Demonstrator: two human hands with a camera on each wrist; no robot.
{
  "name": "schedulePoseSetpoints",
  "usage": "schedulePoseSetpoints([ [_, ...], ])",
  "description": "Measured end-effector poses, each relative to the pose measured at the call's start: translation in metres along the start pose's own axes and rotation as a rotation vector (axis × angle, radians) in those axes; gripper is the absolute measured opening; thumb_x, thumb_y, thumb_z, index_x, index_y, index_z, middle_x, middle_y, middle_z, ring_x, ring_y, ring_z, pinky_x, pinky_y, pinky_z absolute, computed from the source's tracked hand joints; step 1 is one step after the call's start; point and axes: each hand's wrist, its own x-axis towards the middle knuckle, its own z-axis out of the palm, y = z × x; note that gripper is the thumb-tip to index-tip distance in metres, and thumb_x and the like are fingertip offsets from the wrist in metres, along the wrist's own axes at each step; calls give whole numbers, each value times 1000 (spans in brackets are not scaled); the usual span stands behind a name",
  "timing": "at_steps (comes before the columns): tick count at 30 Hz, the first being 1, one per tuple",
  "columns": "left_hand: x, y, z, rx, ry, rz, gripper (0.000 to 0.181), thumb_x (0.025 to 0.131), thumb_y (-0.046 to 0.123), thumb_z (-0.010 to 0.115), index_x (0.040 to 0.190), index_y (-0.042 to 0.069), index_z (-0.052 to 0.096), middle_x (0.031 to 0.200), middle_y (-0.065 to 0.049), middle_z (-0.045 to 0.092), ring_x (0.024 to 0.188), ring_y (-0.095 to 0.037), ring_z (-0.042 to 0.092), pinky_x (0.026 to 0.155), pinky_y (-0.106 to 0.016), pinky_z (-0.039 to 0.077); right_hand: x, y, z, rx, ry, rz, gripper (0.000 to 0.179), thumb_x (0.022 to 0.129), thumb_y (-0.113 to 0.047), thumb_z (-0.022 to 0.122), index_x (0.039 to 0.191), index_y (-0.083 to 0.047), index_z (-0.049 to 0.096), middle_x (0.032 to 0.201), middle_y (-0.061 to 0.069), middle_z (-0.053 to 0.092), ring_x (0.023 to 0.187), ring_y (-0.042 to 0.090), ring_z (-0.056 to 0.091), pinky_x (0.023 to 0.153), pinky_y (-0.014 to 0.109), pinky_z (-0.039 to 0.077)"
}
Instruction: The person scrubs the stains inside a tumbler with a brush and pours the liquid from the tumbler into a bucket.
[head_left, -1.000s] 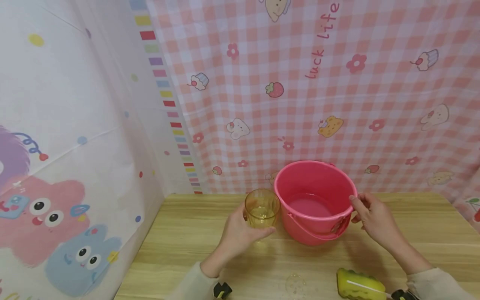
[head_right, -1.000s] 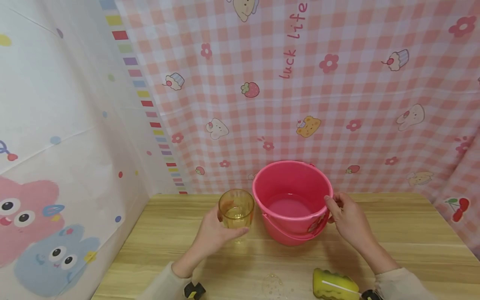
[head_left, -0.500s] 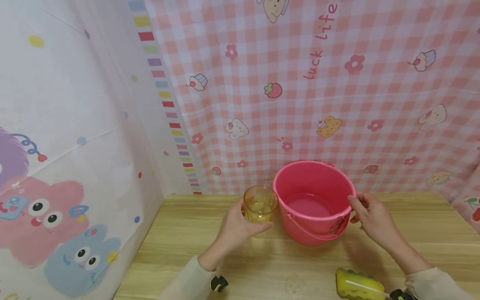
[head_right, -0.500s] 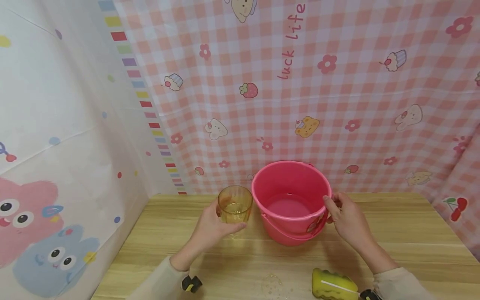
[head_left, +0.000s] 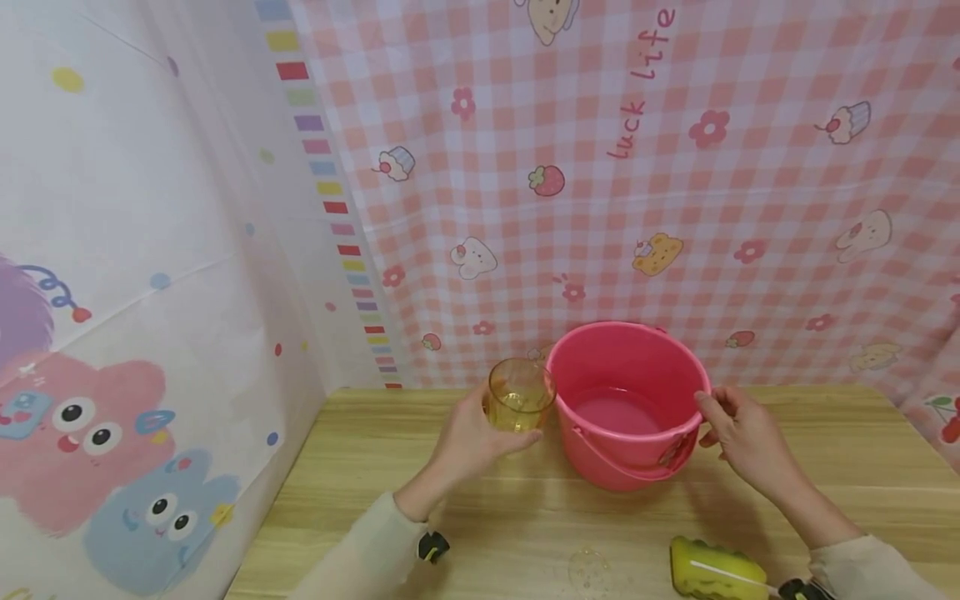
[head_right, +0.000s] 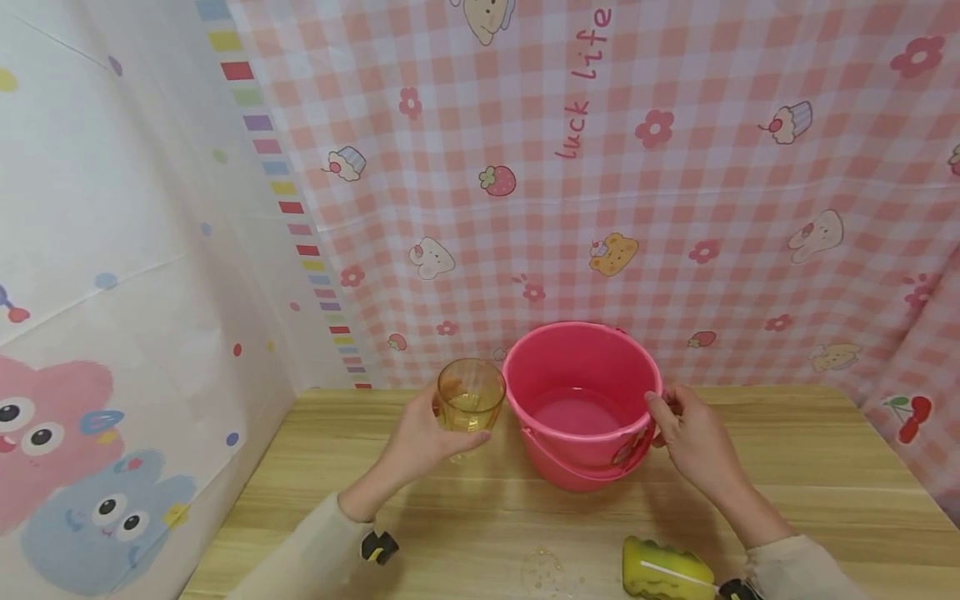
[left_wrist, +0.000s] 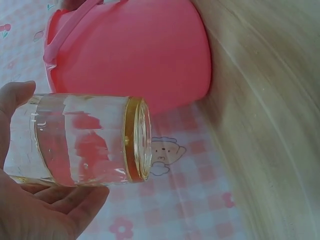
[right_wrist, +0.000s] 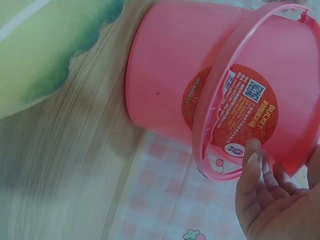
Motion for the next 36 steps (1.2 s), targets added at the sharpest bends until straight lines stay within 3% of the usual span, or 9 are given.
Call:
schedulePoseSetpoints([
  [12, 14, 2, -1, -20, -22, 60, 80, 74, 28, 97, 143, 19, 57, 126, 7, 68, 112, -15, 65, 93, -39, 58, -1, 0, 0, -1, -6, 6, 48, 112, -41, 46, 121, 5, 57, 106, 19, 70, 75, 19, 67, 56, 34, 57],
  [22, 20, 3, 0, -13, -13, 77, 73, 72, 27, 98, 136, 16, 63, 119, -1, 72, 105, -15, 66, 90, -39, 58, 0, 0, 0, -1, 1, -6, 47, 113, -39, 46, 120, 5, 58, 106, 20, 70, 74, 19, 67, 56, 35, 57],
  [29, 25, 7, 0, 52, -3, 81, 72, 71, 31, 98, 132, 16, 64, 113, 8, 70, 101, -14, 65, 87, -37, 57, -1, 0, 0, -2, 0, -2, 47, 112, -39, 46, 120, 5, 58, 108, 22, 70, 75, 20, 67, 56, 35, 57],
  [36, 30, 9, 0, 102, -16, 64, 71, 71, 34, 97, 132, 20, 64, 117, 7, 70, 104, -14, 65, 92, -40, 56, 0, 0, 0, -5, -12, 15, 49, 112, -42, 46, 123, 5, 57, 110, 21, 69, 77, 21, 67, 57, 35, 57],
])
